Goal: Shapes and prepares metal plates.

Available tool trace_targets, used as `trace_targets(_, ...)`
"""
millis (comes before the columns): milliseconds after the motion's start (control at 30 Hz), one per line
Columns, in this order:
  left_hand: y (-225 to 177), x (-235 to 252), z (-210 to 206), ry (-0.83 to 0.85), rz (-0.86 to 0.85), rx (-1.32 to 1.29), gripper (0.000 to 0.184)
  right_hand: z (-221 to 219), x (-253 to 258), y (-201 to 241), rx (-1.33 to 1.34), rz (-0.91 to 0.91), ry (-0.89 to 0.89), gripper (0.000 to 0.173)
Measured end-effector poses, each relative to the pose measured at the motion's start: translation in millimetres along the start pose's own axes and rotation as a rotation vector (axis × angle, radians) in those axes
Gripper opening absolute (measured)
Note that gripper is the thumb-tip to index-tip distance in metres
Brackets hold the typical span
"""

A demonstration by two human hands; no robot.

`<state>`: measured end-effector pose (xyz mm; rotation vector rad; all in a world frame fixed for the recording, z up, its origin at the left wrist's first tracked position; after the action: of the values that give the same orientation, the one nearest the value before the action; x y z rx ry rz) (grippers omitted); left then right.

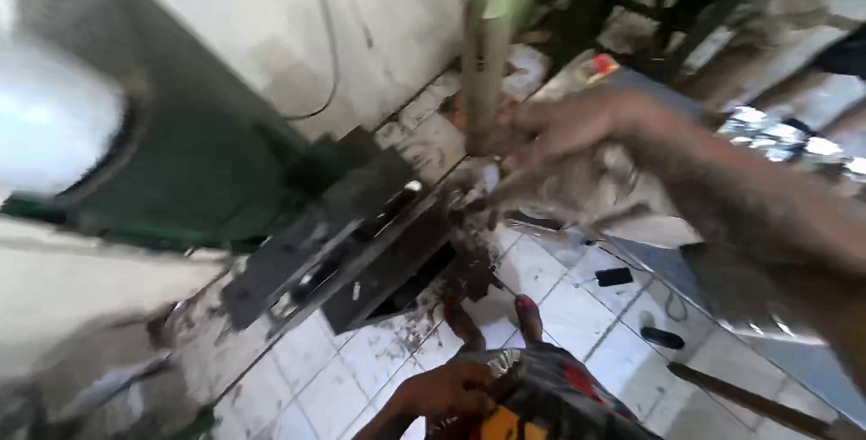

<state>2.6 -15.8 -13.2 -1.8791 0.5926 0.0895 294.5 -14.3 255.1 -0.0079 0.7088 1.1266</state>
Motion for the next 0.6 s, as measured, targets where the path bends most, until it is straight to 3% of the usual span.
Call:
trace_targets(67,-25,34,11,-0.105,0.019,0.094,0.025,-106,31,-144,-0.029,0.248,-0.131,0.072)
trace_targets(100,-39,56,21,-0.203,0.029,0.147,0.023,-150,25,-190,-0.008,0.26,-0.083,0.08)
trace_targets(200,-90,155,62,-0.396,0.124,0.466,0.031,-268,-21,-271,0.057,0.024,0.109,0.094)
trace_targets(300,-126,279,103,-0.346,0.255,0.768,0.04,-378,-39,-316,0.092,-0.336,0.127,0.095)
trace_targets(400,-132,376,139,-0.285,0.215,0.907,0.031,-450,-37,-350,0.079,-0.465,0.101,0.095)
trace_targets(467,-136,408,154,-0.227,0.144,0.904,0.035,-460,-29,-365,0.101,-0.474,0.108,0.098)
trace_targets(600,-126,413,167,-0.199,0.167,0.774,0.062,-482,-22,-381,0.123,-0.483,0.173,0.101)
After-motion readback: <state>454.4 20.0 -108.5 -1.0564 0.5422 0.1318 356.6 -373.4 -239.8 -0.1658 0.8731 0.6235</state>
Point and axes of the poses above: each hand's wrist, its own x-axis towards the middle knuckle, its own z-axis out of the back of the hand, y = z × x, the point moved 1 cm from there along x, towards the middle knuckle, and after that the axes turned 14 degrees about -x, right-handed, at the moved point
